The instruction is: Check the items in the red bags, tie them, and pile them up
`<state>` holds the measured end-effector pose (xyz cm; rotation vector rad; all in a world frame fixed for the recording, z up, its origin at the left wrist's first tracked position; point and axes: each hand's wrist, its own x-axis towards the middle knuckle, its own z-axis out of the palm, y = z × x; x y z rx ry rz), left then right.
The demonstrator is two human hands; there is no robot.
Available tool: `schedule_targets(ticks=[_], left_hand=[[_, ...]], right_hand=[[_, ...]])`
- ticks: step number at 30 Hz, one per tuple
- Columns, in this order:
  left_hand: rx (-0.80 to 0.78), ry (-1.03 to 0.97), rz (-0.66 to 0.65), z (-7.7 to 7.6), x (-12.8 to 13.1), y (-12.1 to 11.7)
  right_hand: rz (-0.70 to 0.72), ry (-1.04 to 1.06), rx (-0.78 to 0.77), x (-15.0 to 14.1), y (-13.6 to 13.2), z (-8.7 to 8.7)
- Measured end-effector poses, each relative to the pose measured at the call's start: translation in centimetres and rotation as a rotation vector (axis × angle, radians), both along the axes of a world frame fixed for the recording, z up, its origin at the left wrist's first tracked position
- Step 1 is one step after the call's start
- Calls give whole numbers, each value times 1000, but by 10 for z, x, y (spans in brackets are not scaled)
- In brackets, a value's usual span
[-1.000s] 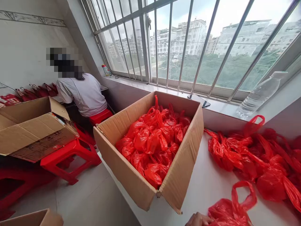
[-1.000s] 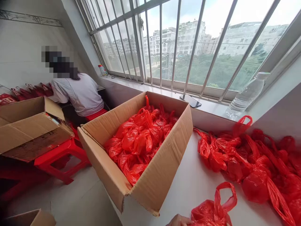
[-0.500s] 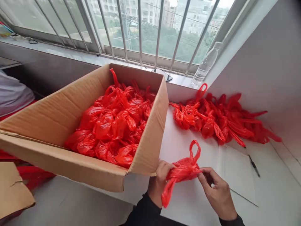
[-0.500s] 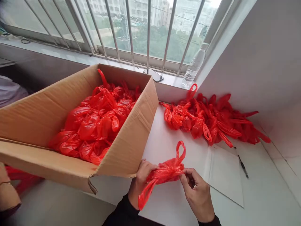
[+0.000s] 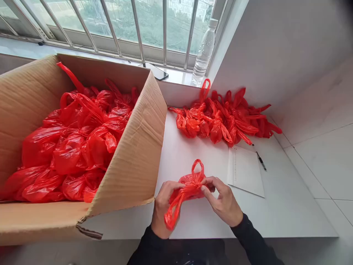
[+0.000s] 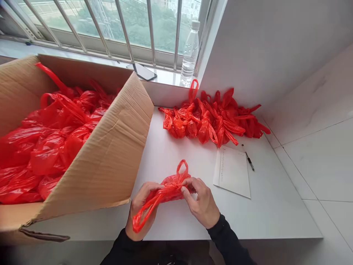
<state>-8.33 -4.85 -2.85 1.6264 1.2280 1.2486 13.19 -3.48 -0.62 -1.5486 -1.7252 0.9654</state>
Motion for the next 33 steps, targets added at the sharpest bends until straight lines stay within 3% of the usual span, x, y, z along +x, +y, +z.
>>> schedule_targets(ticks=[5,10,13,16,22,27,30,33], left_hand=[[-142,-30,113,0,-3,-3],[-289,-283,-91,24,5,0],[-251,-78,-98,34,15,7],[-188,104,-48,34,20,13],[-248,18,39,27,15,7],[-362,-154,-80,42,22,9],[-377,-8,-74,49,26,13],[-348,98,-35,47,20,12]], right_hand=[[-182,15,66,26,1,-4],[-74,12,43,23,-1,-2],[-22,-20,76,14,-1,1],[-43,3,76,13,-2,3],[-203,145,-10,24,-9,1],[-48,71,23,20,-5,11],[-8,42,48,15,-3,16],[-75,91,43,20,-3,14]])
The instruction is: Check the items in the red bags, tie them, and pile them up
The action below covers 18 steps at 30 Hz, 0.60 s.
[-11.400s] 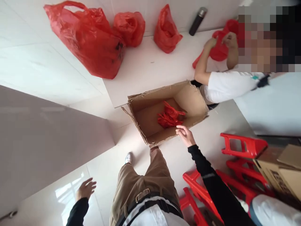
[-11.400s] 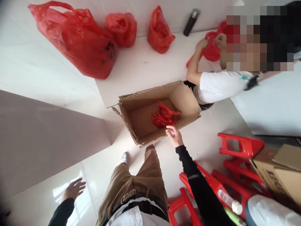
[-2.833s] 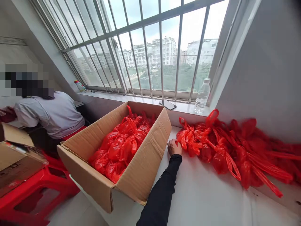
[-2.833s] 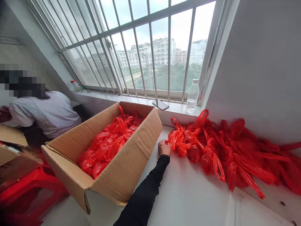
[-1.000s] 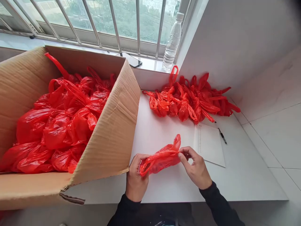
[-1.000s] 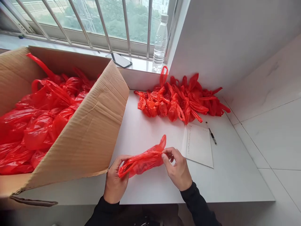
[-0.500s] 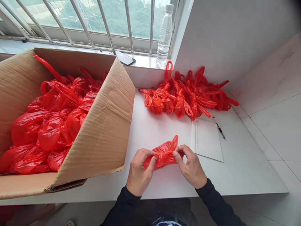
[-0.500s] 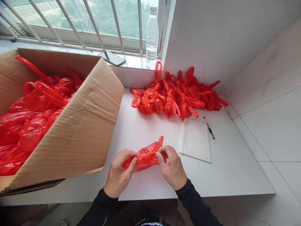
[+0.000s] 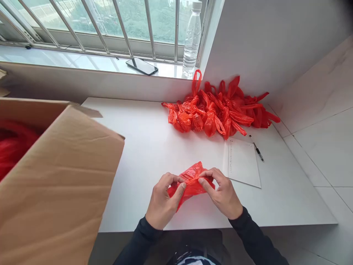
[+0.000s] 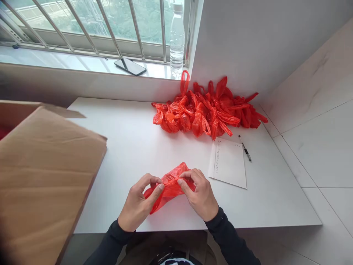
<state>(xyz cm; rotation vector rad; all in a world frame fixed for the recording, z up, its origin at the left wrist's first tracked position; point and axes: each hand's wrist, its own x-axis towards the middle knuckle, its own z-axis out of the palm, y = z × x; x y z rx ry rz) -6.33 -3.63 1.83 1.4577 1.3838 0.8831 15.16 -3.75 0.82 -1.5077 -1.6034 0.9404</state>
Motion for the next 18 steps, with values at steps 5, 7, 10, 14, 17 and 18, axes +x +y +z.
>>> schedule_targets(ticks=[5,7,10,14,17,18], left_hand=[[-6,-95,179,-8,-23,-4],[24,-102,212,-6,-24,-5],[124,-7,154,1,-15,-5],[154,3,196,9,-8,-1],[165,-153,299,15,-19,-2],[194,-199,300,17,-24,-4]], right_hand=[[-209,193,-83,19,2,-13],[-198,237,-105,20,2,-16],[-98,253,-155,10,1,-13],[-101,289,-150,1,0,-6],[-248,412,-98,7,0,-3],[-277,432,-82,10,0,-2]])
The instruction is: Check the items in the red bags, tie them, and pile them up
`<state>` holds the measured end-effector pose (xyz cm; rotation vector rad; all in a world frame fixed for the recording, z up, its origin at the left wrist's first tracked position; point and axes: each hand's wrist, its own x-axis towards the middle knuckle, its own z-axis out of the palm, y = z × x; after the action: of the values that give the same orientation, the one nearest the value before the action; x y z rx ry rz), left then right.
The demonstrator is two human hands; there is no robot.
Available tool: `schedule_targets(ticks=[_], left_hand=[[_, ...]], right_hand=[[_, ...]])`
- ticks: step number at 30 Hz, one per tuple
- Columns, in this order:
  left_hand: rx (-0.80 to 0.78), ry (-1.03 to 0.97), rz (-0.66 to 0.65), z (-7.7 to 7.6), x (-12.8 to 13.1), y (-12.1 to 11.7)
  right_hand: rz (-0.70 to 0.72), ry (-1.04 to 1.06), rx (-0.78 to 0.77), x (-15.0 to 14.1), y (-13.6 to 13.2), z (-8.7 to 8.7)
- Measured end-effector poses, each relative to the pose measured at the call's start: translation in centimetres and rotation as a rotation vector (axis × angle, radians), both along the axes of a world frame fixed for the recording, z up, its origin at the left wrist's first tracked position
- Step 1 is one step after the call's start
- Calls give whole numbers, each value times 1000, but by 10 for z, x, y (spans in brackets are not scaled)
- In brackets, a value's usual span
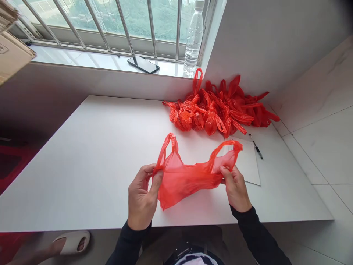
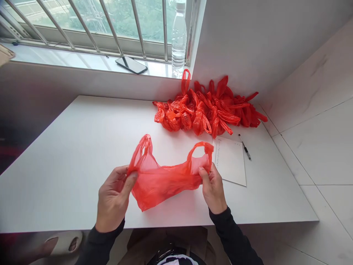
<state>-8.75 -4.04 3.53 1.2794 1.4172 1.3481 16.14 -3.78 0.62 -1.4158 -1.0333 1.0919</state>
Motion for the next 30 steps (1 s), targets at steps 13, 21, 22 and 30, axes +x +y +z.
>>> schedule_targets(ticks=[13,21,22,30], left_hand=[[128,-132,-177,23,-19,-36],[300,186,-478,29,-24,-51],[286,216,-513,29,-26,-54],[267,162,-461,26,-29,-58]], right_hand=[[35,-24,113,4,-10,42],[31,-22,109,7,-13,46],[24,-33,111,8,-14,46],[-17,-51,121,7,-15,55]])
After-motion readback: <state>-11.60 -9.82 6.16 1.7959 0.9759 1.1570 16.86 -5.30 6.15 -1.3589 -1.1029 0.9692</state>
